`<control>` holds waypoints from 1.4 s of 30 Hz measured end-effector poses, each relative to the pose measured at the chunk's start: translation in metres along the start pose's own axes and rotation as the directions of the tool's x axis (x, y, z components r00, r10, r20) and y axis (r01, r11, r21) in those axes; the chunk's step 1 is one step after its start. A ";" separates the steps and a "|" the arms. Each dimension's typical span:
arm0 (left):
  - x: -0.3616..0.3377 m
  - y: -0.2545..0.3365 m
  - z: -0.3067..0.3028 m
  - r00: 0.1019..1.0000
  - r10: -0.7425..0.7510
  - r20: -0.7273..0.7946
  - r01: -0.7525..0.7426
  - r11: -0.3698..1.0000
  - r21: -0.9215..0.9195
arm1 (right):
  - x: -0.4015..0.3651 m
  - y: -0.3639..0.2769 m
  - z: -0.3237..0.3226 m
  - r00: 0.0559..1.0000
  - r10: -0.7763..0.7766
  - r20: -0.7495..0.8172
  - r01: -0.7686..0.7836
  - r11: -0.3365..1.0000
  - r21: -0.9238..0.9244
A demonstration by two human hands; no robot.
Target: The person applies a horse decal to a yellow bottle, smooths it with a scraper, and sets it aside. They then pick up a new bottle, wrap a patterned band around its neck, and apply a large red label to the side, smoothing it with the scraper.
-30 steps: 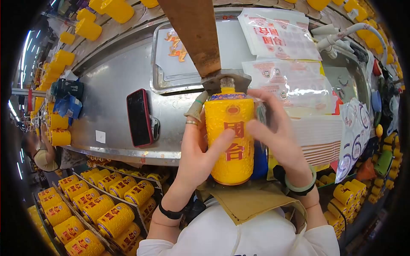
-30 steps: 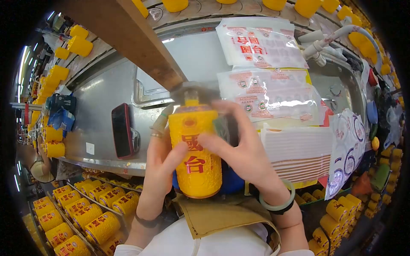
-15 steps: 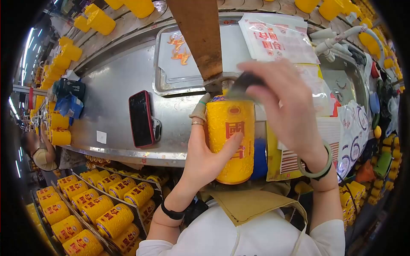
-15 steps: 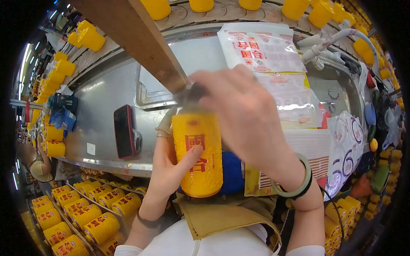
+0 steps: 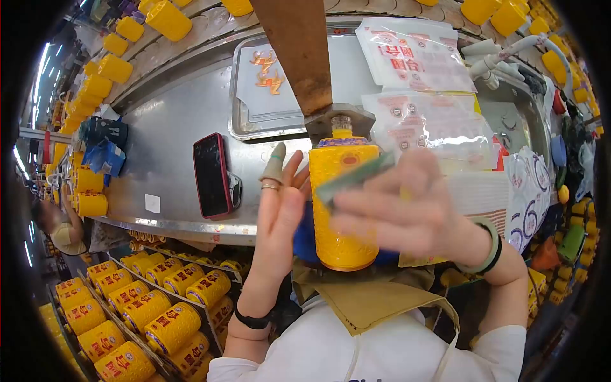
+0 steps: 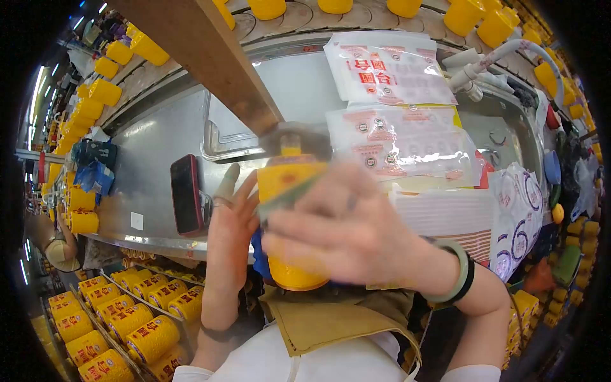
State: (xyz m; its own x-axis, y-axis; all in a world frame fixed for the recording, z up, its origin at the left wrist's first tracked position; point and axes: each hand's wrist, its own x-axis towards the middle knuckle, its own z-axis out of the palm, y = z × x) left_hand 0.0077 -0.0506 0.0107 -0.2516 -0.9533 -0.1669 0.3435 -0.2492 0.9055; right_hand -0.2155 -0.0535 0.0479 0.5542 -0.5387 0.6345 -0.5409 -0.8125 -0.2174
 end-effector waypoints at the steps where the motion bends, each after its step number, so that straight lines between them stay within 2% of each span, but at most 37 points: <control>1: -0.001 0.005 0.003 0.999 -0.002 -0.049 0.007 0.996 0.087 | -0.009 -0.013 0.002 0.999 -0.049 0.007 0.048 0.993 0.104; 2: -0.001 0.005 0.003 0.999 -0.002 -0.048 0.006 0.996 0.087 | -0.014 -0.022 0.003 0.986 -0.159 0.043 0.152 0.979 0.138; 4: -0.003 0.003 0.002 0.998 -0.023 -0.064 0.028 0.997 0.075 | -0.010 -0.036 -0.009 0.979 -0.155 0.129 0.111 0.948 0.300; 5: -0.004 0.002 0.005 0.997 -0.035 -0.062 0.039 0.998 0.056 | -0.006 -0.033 -0.009 0.988 -0.115 0.106 0.090 0.972 0.218; 6: -0.004 -0.001 0.007 0.998 -0.039 -0.055 0.042 0.997 0.061 | -0.003 -0.022 -0.008 0.989 -0.108 0.103 0.084 0.973 0.215; 8: -0.006 -0.006 0.010 0.995 -0.100 -0.017 0.099 0.994 -0.035 | -0.001 0.004 -0.004 0.993 0.106 -0.047 -0.105 0.994 0.032; 9: -0.008 -0.003 0.013 0.993 -0.114 0.008 0.114 0.993 0.013 | -0.004 0.009 -0.005 0.992 0.110 -0.054 -0.109 0.994 0.027; 11: -0.011 -0.002 0.014 0.994 -0.112 0.007 0.111 0.993 0.035 | -0.014 0.016 -0.004 0.996 0.027 -0.079 -0.036 0.993 -0.113; 13: -0.015 -0.004 0.013 0.993 -0.116 0.003 0.115 0.992 0.056 | -0.037 -0.010 0.009 0.990 -0.049 -0.132 0.058 0.996 0.065; 15: -0.015 -0.007 0.013 0.996 -0.070 0.060 0.064 0.993 0.100 | -0.050 -0.034 0.004 0.972 -0.206 -0.114 0.226 0.954 0.196; 16: -0.015 -0.007 0.015 0.995 -0.078 0.065 0.071 0.992 0.102 | -0.054 -0.044 -0.001 0.977 -0.181 -0.111 0.205 0.938 0.279; 18: -0.017 -0.004 0.021 0.992 -0.064 0.112 0.040 0.978 0.205 | -0.054 -0.047 -0.005 0.987 0.054 -0.148 0.007 0.923 0.385; 19: -0.017 -0.006 0.021 0.993 -0.086 0.083 0.072 0.986 0.153 | -0.055 -0.043 -0.003 0.951 0.277 -0.136 -0.187 0.867 0.461; 20: -0.018 -0.006 0.022 0.992 -0.088 0.087 0.074 0.985 0.157 | -0.055 -0.040 0.001 0.869 0.484 -0.106 -0.362 0.766 0.531; 21: -0.019 -0.005 0.024 0.993 -0.084 0.084 0.067 0.980 0.190 | -0.051 -0.043 0.011 0.699 0.670 -0.251 -0.448 0.683 0.577; 22: -0.020 -0.004 0.025 0.994 -0.081 0.079 0.061 0.973 0.223 | -0.048 -0.041 0.008 0.612 0.776 -0.154 -0.552 0.558 0.619; 24: -0.020 -0.004 0.026 0.993 -0.094 0.068 0.076 0.970 0.229 | -0.043 -0.036 0.022 0.531 0.837 -0.133 -0.553 0.462 0.693; 25: -0.020 -0.004 0.026 0.993 -0.092 0.072 0.073 0.969 0.236 | -0.045 -0.030 0.026 0.528 0.839 -0.133 -0.551 0.458 0.697; 27: -0.019 -0.004 0.026 0.993 -0.092 0.078 0.070 0.967 0.245 | -0.049 -0.015 0.029 0.550 0.809 -0.207 -0.669 0.575 0.472; 28: -0.019 -0.004 0.025 0.991 -0.098 0.097 0.075 0.974 0.214 | -0.050 -0.004 0.023 0.610 0.746 -0.267 -0.686 0.666 0.293; 31: -0.016 -0.005 0.022 0.987 -0.103 0.125 0.080 0.981 0.179 | -0.052 0.002 0.011 0.618 0.761 -0.195 -0.669 0.640 0.377; 33: -0.016 -0.005 0.018 0.987 -0.102 0.126 0.080 0.982 0.172 | -0.048 -0.007 0.010 0.476 0.879 -0.025 -0.573 0.331 0.750; 34: -0.015 -0.005 0.015 0.981 -0.131 0.139 0.109 0.981 0.160 | -0.047 -0.011 0.011 0.476 0.879 -0.022 -0.572 0.328 0.752; 36: -0.014 -0.004 0.012 0.975 -0.160 0.152 0.137 0.979 0.152 | -0.045 -0.017 0.013 0.436 0.875 0.209 -0.451 0.011 0.893; 37: -0.015 -0.004 0.012 0.975 -0.167 0.146 0.146 0.979 0.140 | -0.045 -0.018 0.013 0.439 0.848 0.296 -0.529 -0.022 0.848; 38: -0.015 -0.005 0.012 0.975 -0.174 0.141 0.156 0.979 0.129 | -0.044 -0.019 0.017 0.437 0.849 0.295 -0.527 -0.024 0.849; 40: -0.015 -0.002 0.015 0.975 -0.185 0.122 0.166 0.974 0.155 | -0.041 -0.025 0.029 0.372 0.817 0.440 -0.529 -0.203 0.824; 42: -0.016 -0.003 0.017 0.975 -0.199 0.103 0.178 0.967 0.180 | -0.041 -0.026 0.034 0.353 0.826 0.440 -0.493 -0.235 0.838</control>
State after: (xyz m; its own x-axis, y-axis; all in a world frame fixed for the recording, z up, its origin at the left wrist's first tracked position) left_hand -0.0050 -0.0316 0.0170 -0.4068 -0.8619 -0.3026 0.1245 -0.3805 0.9164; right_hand -0.2025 -0.0177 0.0026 0.0276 -0.9592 -0.2814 0.3839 0.2701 -0.8830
